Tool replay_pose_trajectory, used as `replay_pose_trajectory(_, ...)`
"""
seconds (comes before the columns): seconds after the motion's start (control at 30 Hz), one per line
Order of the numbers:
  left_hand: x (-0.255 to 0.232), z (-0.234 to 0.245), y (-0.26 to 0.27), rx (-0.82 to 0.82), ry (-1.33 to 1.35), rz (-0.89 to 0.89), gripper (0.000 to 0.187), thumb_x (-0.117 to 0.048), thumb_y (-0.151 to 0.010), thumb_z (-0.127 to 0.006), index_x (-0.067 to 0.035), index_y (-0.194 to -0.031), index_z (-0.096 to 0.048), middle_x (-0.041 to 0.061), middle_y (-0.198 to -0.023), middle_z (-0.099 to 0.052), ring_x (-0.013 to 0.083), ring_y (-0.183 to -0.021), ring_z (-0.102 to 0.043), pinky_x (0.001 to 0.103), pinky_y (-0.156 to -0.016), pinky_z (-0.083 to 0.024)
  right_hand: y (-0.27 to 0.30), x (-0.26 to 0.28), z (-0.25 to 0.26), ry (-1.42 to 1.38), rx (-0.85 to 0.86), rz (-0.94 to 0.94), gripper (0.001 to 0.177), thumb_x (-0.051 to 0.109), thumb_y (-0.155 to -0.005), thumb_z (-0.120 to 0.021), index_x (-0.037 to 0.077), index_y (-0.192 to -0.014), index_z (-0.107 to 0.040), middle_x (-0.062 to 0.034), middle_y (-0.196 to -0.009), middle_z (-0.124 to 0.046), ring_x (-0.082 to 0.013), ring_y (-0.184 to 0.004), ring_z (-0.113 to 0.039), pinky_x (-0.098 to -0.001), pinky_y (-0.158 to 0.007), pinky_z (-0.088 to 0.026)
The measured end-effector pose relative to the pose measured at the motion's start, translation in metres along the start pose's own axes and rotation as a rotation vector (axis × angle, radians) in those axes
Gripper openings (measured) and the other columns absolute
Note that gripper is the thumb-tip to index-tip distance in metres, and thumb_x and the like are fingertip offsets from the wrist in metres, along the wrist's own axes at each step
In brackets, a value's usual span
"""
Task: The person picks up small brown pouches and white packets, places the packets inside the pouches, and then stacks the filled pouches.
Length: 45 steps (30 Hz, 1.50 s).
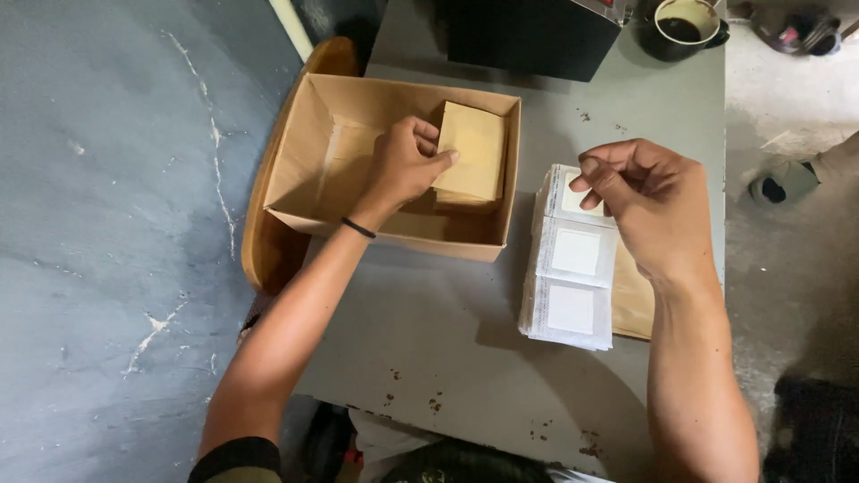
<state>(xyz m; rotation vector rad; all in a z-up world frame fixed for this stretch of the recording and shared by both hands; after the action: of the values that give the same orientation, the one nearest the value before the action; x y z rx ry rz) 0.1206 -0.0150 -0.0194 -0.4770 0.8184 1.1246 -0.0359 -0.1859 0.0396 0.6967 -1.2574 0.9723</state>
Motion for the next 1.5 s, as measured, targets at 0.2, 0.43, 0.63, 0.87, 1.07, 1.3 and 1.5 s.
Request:
replay_pose_trajectory(0.2,0.0,-0.009,-0.003,-0.057,-0.082,-0.034,0.022,-0.029,-0.062,-0.068,-0.015,-0.07,-0.052,-0.005,-0.058,-0.057,0.0088,-0.056,-0.054,0.024,-0.051,-0.043,0.0,0.002,0.006,0.038,-0.019,-0.017,0.004,0.005,-0.085,-0.054,0.004,-0.083,-0.058,-0.0054,-0.067,-0.058,-0.0082,-0.055,-0.05,-0.017,-0.05,-0.035)
replay_pose_trajectory(0.43,0.006,-0.012,-0.005,-0.053,-0.085,-0.089,0.037,-0.032,-0.062,-0.066,-0.011,-0.091,-0.056,0.0,-0.086,-0.06,0.0113,-0.074,-0.057,0.024,-0.062,-0.046,0.0,0.003,0.011,0.041,-0.019,-0.004,0.004,0.008,-0.086,-0.055,0.005,-0.084,-0.057,-0.005,-0.068,-0.059,-0.008,-0.055,-0.05,-0.0173,-0.051,-0.037)
replay_pose_trajectory(0.63,0.002,-0.013,-0.002,-0.026,-0.028,-0.245,0.017,-0.021,-0.066,-0.066,-0.01,-0.079,-0.062,-0.002,-0.076,-0.065,0.0081,-0.066,-0.061,0.019,-0.058,-0.049,0.002,0.006,0.016,0.029,-0.027,0.02,0.005,0.007,-0.088,-0.055,0.004,-0.084,-0.057,-0.0056,-0.068,-0.059,-0.0087,-0.056,-0.05,-0.0173,-0.052,-0.038)
replay_pose_trajectory(0.87,0.001,-0.015,-0.006,-0.021,-0.086,-0.263,0.018,-0.021,-0.065,-0.065,-0.01,-0.079,-0.062,0.0,-0.077,-0.065,0.0109,-0.066,-0.061,0.024,-0.057,-0.048,0.008,0.008,0.024,0.058,-0.013,0.088,0.005,0.008,-0.089,-0.055,0.004,-0.086,-0.057,-0.0053,-0.071,-0.059,-0.0089,-0.058,-0.051,-0.0175,-0.053,-0.037)
replay_pose_trajectory(1.07,-0.012,-0.017,0.009,-0.18,-0.293,-0.36,0.032,-0.022,-0.073,-0.058,-0.003,-0.099,-0.053,0.011,-0.091,-0.056,0.0259,-0.083,-0.052,0.037,-0.067,-0.043,0.02,0.009,0.032,0.202,-0.001,0.12,0.019,0.013,-0.089,-0.059,0.006,-0.072,-0.056,-0.0018,-0.065,-0.056,-0.0065,-0.063,-0.049,-0.0196,-0.064,-0.039)
replay_pose_trajectory(1.3,-0.072,-0.035,0.081,-0.365,0.016,-0.842,0.007,-0.007,-0.082,-0.05,-0.005,-0.086,-0.055,0.005,-0.083,-0.058,0.018,-0.08,-0.056,0.027,-0.066,-0.046,0.027,-0.019,0.054,0.446,0.05,0.057,0.021,0.016,-0.092,-0.051,0.005,-0.074,-0.056,-0.0017,-0.066,-0.058,-0.0065,-0.051,-0.036,-0.0214,-0.05,-0.031)
replay_pose_trajectory(1.5,-0.062,-0.067,0.102,-0.272,0.192,-0.983,0.009,0.005,-0.08,-0.05,-0.001,-0.086,-0.052,0.008,-0.083,-0.056,0.0207,-0.074,-0.053,0.029,-0.069,-0.043,0.037,-0.06,0.066,0.68,0.053,0.061,0.015,0.004,-0.08,-0.049,0.008,-0.084,-0.063,-0.0025,-0.08,-0.063,-0.014,-0.061,-0.054,-0.0256,-0.06,-0.04)
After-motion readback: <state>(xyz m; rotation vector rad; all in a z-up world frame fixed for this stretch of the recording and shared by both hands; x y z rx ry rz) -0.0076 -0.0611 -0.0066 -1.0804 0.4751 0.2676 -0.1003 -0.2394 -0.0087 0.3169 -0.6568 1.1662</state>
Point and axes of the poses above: each hand's wrist, its own y-axis away from the middle knuckle, its own z-axis out of the back of the hand, x = y × z, the point moved 1 cm from there along -y, towards the middle knuckle
